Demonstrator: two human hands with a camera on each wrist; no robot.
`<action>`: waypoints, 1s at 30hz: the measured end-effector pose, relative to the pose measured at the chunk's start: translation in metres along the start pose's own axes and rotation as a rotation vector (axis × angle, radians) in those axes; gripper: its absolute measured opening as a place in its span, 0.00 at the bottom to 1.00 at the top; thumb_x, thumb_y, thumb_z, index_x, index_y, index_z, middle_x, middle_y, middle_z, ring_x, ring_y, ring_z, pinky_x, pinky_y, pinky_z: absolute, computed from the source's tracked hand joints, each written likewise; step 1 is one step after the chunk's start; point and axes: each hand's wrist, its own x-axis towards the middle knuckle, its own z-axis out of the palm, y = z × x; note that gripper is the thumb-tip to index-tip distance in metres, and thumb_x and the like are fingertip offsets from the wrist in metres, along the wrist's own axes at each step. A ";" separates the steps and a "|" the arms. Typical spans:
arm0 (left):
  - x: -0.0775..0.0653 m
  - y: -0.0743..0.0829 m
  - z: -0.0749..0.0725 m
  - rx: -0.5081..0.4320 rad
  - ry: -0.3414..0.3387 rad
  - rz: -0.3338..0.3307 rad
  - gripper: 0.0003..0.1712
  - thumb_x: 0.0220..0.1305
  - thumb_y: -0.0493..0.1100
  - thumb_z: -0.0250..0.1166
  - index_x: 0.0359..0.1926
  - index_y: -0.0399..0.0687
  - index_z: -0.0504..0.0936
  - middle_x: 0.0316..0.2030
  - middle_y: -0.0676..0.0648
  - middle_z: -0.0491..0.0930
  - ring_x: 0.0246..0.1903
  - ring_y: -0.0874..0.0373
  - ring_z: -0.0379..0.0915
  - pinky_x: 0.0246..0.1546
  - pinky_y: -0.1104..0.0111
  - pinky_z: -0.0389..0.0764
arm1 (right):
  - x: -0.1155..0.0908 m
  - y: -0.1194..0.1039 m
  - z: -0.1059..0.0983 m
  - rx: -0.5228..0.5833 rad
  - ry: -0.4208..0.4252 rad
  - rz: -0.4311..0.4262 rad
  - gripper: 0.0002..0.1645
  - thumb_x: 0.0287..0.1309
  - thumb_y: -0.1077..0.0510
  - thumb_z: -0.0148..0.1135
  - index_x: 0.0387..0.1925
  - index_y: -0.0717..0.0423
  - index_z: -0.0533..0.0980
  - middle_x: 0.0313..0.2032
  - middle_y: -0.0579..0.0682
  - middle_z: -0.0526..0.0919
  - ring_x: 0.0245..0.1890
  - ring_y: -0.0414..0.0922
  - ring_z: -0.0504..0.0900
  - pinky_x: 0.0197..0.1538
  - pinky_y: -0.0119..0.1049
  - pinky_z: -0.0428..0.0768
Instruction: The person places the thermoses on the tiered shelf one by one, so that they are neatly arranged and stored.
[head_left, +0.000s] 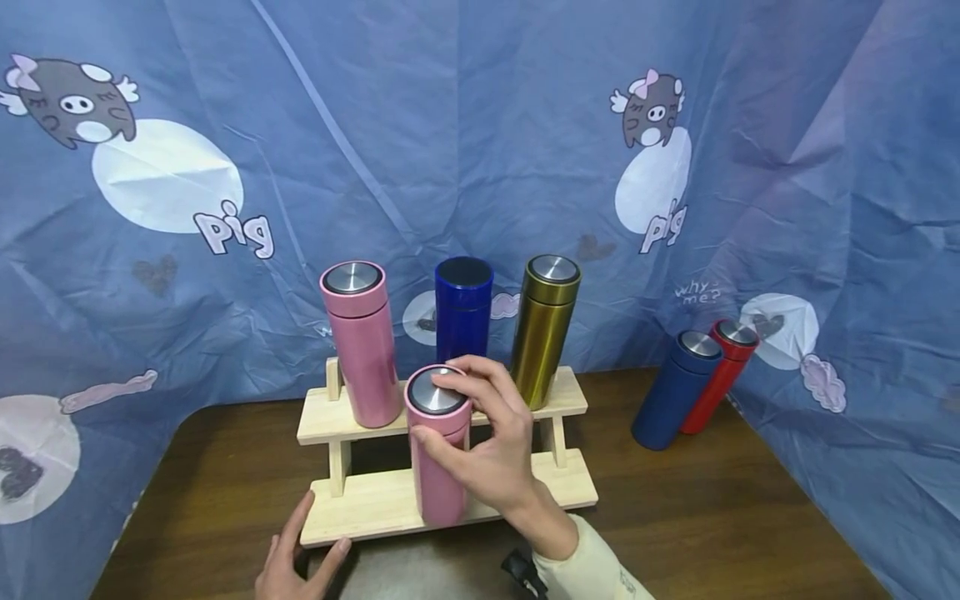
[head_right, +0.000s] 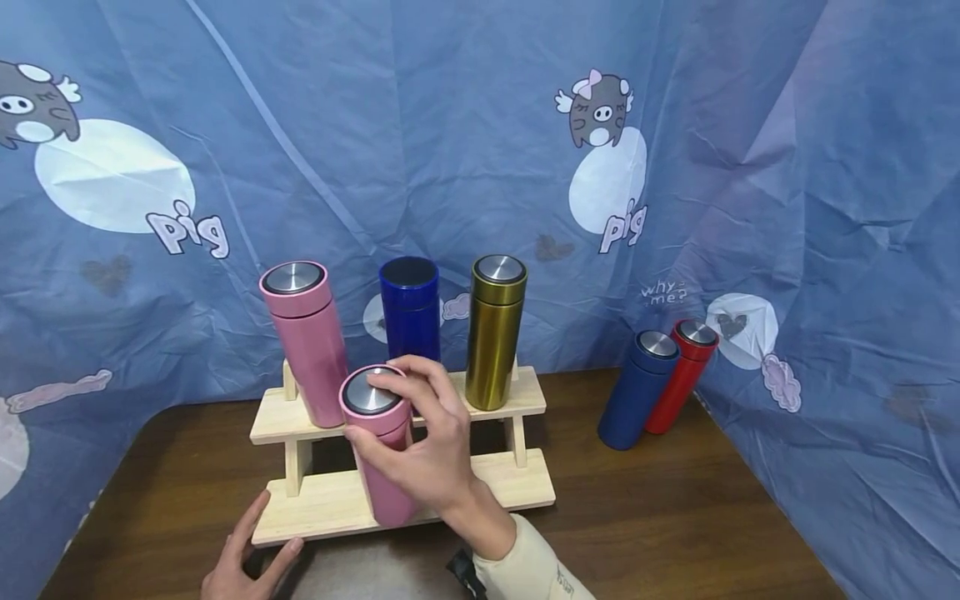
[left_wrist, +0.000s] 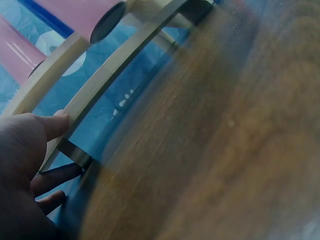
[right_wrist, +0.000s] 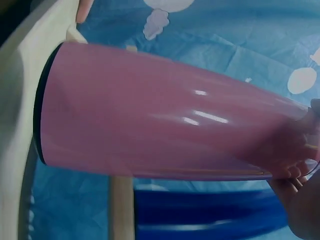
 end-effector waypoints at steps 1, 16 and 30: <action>0.000 -0.001 0.000 -0.004 0.007 0.009 0.52 0.66 0.52 0.81 0.85 0.52 0.66 0.63 0.28 0.84 0.73 0.26 0.71 0.79 0.30 0.61 | -0.001 0.001 0.004 -0.002 -0.008 -0.007 0.29 0.53 0.60 0.87 0.56 0.59 0.86 0.57 0.63 0.83 0.55 0.56 0.86 0.48 0.38 0.94; -0.002 -0.005 0.002 -0.041 0.025 0.065 0.50 0.67 0.49 0.80 0.84 0.51 0.67 0.62 0.28 0.84 0.75 0.24 0.68 0.83 0.32 0.53 | -0.005 0.002 0.050 0.035 -0.035 0.008 0.30 0.51 0.61 0.87 0.57 0.58 0.86 0.57 0.60 0.83 0.58 0.54 0.85 0.50 0.38 0.94; -0.002 -0.003 0.000 -0.028 0.022 0.046 0.50 0.68 0.51 0.80 0.85 0.53 0.66 0.62 0.27 0.84 0.74 0.23 0.68 0.84 0.32 0.53 | -0.008 0.002 0.072 0.023 -0.032 0.021 0.32 0.49 0.64 0.88 0.58 0.57 0.86 0.57 0.60 0.82 0.59 0.53 0.84 0.51 0.33 0.93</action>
